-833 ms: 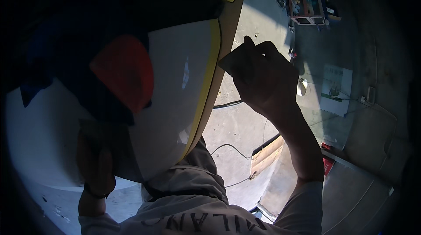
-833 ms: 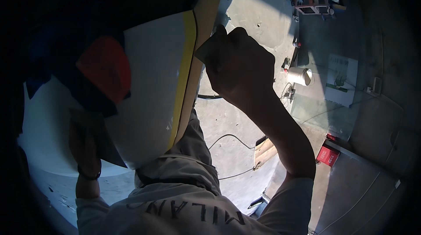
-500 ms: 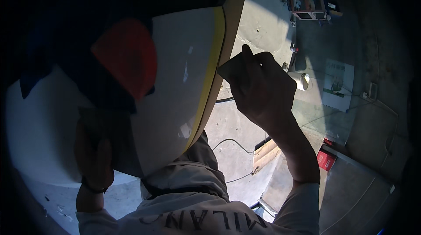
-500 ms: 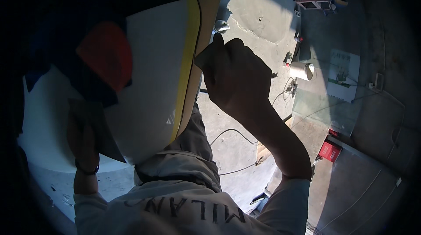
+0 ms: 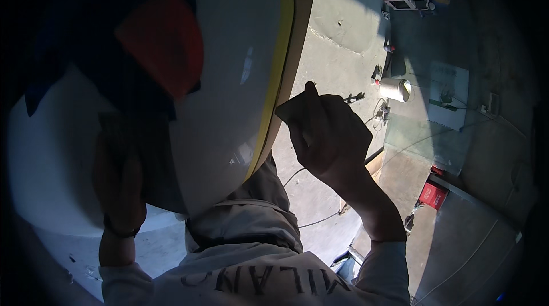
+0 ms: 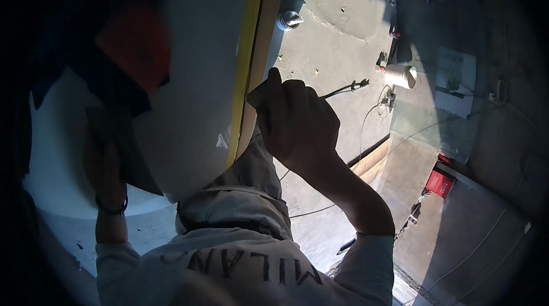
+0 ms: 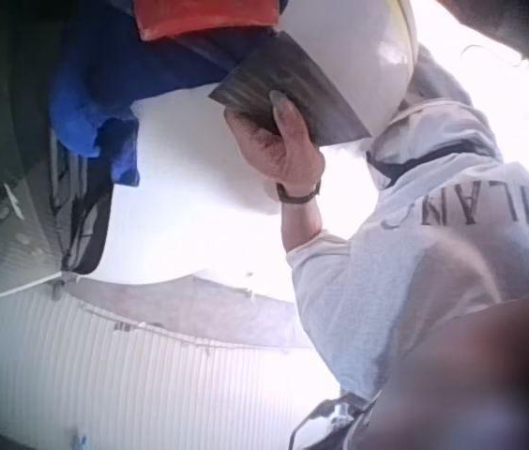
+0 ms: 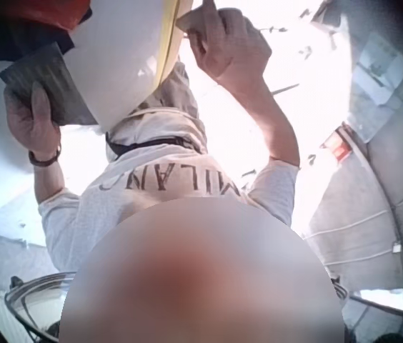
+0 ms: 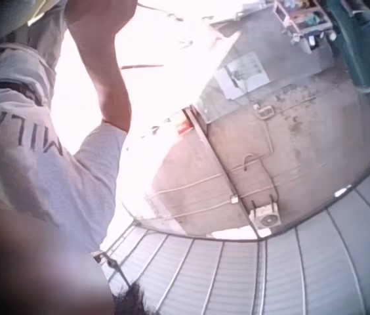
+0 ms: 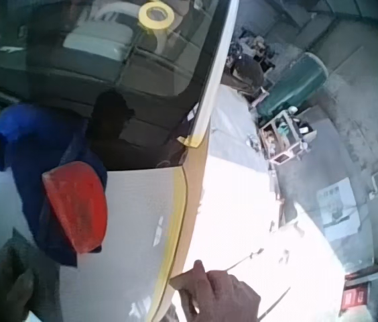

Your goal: The person applies body filler to a car fender using a spreader, smoothing the surface and working around the wheel arch. They periodically scrape excess filler from the spreader and continue spreading it evenly across the panel.

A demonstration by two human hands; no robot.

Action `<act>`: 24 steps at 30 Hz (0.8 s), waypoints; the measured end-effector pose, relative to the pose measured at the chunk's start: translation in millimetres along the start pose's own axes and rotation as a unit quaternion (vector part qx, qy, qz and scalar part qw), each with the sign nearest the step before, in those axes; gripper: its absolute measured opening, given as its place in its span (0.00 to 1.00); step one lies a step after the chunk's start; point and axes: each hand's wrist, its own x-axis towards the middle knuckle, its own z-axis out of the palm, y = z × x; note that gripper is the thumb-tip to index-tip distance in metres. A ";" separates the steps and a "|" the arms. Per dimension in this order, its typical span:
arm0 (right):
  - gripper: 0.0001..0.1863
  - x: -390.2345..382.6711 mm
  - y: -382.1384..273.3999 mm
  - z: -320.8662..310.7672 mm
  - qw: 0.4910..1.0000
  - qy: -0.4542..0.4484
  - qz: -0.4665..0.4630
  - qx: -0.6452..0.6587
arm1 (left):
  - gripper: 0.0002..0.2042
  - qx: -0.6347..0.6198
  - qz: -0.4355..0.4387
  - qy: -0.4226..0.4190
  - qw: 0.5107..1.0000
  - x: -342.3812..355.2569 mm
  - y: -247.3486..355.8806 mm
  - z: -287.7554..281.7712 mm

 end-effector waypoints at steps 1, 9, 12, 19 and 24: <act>0.27 -4.5 -2.2 1.5 1.000 -0.002 0.002 -0.004 | 0.31 -0.009 -0.014 -0.011 1.000 0.5 -0.5 -0.8; 0.27 -44.1 -26.0 8.9 0.999 -0.004 0.023 -0.042 | 0.29 0.197 0.163 0.027 0.966 9.7 -8.5 -6.9; 0.27 -57.7 -35.9 11.3 0.998 -0.009 0.039 -0.041 | 0.27 0.121 0.099 0.006 0.988 11.0 -11.1 -11.3; 0.19 -85.5 -55.3 21.5 0.998 0.022 0.018 -0.063 | 0.26 0.258 0.224 0.023 0.939 10.7 -13.7 -18.2; 0.16 -104.4 -67.4 35.0 0.997 0.043 0.006 -0.068 | 0.25 0.255 0.241 0.028 0.936 12.1 -15.7 -17.8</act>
